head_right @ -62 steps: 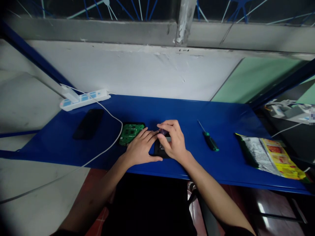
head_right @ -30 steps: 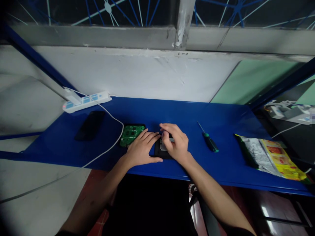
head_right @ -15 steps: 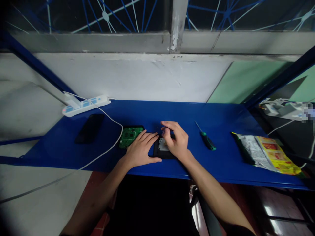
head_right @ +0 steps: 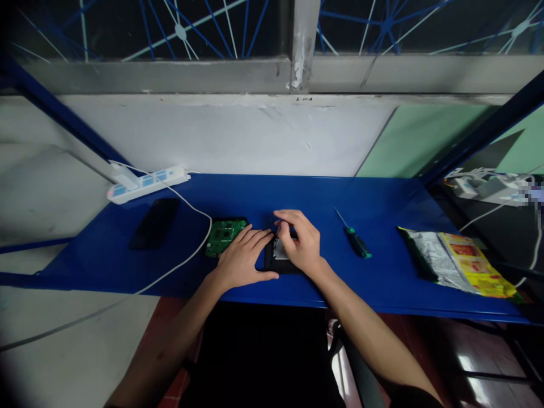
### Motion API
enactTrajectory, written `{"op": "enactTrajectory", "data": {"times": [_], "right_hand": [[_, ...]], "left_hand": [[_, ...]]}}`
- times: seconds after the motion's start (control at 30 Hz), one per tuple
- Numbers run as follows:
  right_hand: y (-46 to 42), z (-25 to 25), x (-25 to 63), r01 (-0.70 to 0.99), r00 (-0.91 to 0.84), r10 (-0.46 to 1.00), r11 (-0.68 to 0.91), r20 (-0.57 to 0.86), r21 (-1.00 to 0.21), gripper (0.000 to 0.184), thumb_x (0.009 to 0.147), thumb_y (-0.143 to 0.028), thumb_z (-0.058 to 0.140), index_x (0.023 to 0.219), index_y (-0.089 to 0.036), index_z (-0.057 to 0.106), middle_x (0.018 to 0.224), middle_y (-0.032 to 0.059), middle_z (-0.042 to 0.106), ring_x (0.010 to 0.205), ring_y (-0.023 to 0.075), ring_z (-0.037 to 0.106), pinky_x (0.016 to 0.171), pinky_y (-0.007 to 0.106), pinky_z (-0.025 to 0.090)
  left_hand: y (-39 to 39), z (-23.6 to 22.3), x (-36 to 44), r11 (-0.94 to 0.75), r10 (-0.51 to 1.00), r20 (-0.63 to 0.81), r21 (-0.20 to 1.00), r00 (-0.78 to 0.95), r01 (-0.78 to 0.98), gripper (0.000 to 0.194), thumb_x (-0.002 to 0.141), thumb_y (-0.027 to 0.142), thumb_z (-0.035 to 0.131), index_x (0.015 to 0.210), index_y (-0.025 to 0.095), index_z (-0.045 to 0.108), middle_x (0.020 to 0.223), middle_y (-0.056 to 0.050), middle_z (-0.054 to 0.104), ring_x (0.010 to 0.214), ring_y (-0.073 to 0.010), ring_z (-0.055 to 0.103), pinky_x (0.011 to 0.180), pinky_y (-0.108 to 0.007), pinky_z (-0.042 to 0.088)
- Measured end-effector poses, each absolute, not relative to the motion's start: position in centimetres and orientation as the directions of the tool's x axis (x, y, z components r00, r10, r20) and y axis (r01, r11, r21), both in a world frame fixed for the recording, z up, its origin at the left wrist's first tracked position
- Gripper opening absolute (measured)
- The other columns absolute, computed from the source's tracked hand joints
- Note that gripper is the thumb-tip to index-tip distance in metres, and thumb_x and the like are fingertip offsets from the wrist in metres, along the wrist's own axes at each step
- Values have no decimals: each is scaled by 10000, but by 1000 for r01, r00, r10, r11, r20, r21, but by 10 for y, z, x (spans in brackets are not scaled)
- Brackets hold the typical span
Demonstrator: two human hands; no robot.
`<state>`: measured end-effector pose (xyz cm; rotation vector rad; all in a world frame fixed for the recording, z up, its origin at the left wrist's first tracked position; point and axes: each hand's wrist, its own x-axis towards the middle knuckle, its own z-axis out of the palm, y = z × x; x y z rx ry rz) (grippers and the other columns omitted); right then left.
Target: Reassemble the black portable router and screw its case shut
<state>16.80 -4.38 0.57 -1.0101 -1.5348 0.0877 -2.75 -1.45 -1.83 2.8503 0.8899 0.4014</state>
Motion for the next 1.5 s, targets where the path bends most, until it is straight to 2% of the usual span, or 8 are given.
{"op": "enactTrajectory", "data": {"times": [0.6, 0.93, 1.13, 1.3, 1.5], "right_hand": [[-45, 5, 168, 513, 134, 615, 628, 777, -585, 283, 973, -123, 523, 1179, -252, 667, 1082, 74, 737, 805, 167, 739, 710, 355, 623], [-44, 8, 169, 517, 165, 598, 625, 784, -585, 272, 973, -123, 520, 1163, -250, 667, 1087, 68, 735, 807, 167, 739, 703, 357, 620], [-39, 6, 175, 573, 268, 550, 569, 791, -590, 252, 989, -161, 506, 1168, -266, 648, 1086, 62, 728, 860, 185, 747, 788, 407, 626], [-33, 4, 183, 606, 329, 575, 480, 749, -635, 235, 1003, -210, 499, 1186, -264, 637, 1115, 73, 707, 936, 205, 742, 863, 447, 613], [-29, 5, 188, 612, 354, 601, 431, 717, -663, 235, 1015, -228, 483, 1196, -247, 632, 1112, 75, 693, 891, 182, 736, 794, 390, 608]], "left_hand": [[-15, -20, -28, -816, 575, 218, 215, 789, 536, 944, 815, 825, 585, 1471, 159, 454, 1500, -136, 547, 1392, -317, 498, 1277, -500, 194], [-14, -19, -29, -814, 579, 203, 196, 790, 547, 975, 804, 837, 588, 1462, 127, 473, 1498, -146, 545, 1395, -316, 488, 1281, -487, 180], [-14, -18, -29, -817, 575, 183, 184, 798, 546, 995, 810, 859, 554, 1472, 122, 465, 1520, -150, 525, 1407, -321, 476, 1278, -490, 186], [-12, -14, -29, -827, 556, 146, 194, 818, 527, 986, 833, 853, 529, 1497, 131, 428, 1547, -150, 492, 1428, -321, 453, 1275, -499, 191], [-11, -4, -26, -825, 558, 117, 186, 822, 534, 992, 815, 863, 549, 1475, 127, 458, 1532, -162, 503, 1436, -360, 432, 1269, -524, 204]]}}
